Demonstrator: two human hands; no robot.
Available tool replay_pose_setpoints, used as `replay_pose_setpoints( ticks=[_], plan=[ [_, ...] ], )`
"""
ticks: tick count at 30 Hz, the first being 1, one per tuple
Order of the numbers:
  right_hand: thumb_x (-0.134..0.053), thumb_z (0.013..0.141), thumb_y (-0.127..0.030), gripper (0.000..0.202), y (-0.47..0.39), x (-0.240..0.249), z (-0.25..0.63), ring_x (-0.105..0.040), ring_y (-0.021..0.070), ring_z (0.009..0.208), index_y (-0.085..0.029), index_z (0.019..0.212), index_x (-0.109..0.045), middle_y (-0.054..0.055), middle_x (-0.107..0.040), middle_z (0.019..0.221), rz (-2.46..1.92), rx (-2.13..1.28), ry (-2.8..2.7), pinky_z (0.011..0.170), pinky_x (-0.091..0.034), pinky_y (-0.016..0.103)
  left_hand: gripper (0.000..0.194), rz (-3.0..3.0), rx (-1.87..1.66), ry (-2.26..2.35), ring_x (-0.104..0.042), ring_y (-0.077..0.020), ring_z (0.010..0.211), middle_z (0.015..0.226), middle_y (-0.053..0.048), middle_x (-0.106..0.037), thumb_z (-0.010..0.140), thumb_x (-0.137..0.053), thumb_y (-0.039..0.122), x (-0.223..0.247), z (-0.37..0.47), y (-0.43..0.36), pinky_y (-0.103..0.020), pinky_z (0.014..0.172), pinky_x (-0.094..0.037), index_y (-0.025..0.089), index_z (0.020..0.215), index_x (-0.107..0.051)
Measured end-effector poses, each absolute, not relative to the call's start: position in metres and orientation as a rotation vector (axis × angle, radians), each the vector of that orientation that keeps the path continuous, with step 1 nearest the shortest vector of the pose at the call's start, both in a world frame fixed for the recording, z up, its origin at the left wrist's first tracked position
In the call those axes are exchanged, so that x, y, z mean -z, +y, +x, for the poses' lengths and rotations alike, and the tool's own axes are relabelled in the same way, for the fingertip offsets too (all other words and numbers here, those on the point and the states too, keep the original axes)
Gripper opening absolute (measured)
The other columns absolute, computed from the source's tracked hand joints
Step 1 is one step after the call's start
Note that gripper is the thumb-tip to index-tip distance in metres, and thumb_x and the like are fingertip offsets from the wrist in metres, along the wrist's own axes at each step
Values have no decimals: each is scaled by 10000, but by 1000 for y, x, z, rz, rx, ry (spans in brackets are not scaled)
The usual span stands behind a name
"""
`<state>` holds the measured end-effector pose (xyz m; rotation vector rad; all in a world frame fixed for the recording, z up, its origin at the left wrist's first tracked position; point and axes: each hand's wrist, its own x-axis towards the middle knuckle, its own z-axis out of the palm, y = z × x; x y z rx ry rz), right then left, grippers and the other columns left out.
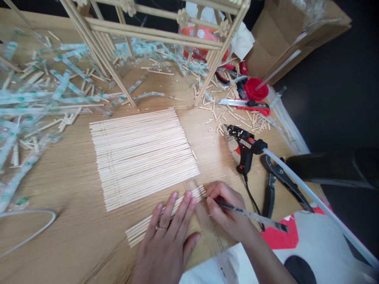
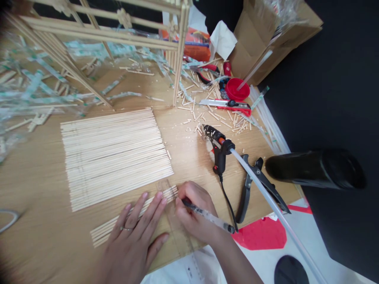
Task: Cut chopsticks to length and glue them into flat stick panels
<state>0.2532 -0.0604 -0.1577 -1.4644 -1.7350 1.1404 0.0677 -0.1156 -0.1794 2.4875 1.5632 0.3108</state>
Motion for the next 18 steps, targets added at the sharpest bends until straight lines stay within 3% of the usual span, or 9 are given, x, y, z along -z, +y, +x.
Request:
replay_pose_setpoints(
  ticks=[18],
  plan=[
    [-511, 855, -143, 110, -59, 159, 251, -549, 157, 742, -231, 808, -466, -4, -566, 791, -1478, -1148, -1711, 664, -416, 294, 682, 2481, -326, 1568, -227, -210, 1409, 1510, 38, -325, 873, -502, 524, 180, 68, -115, -392, 1182, -40, 222, 1456, -316]
  ],
)
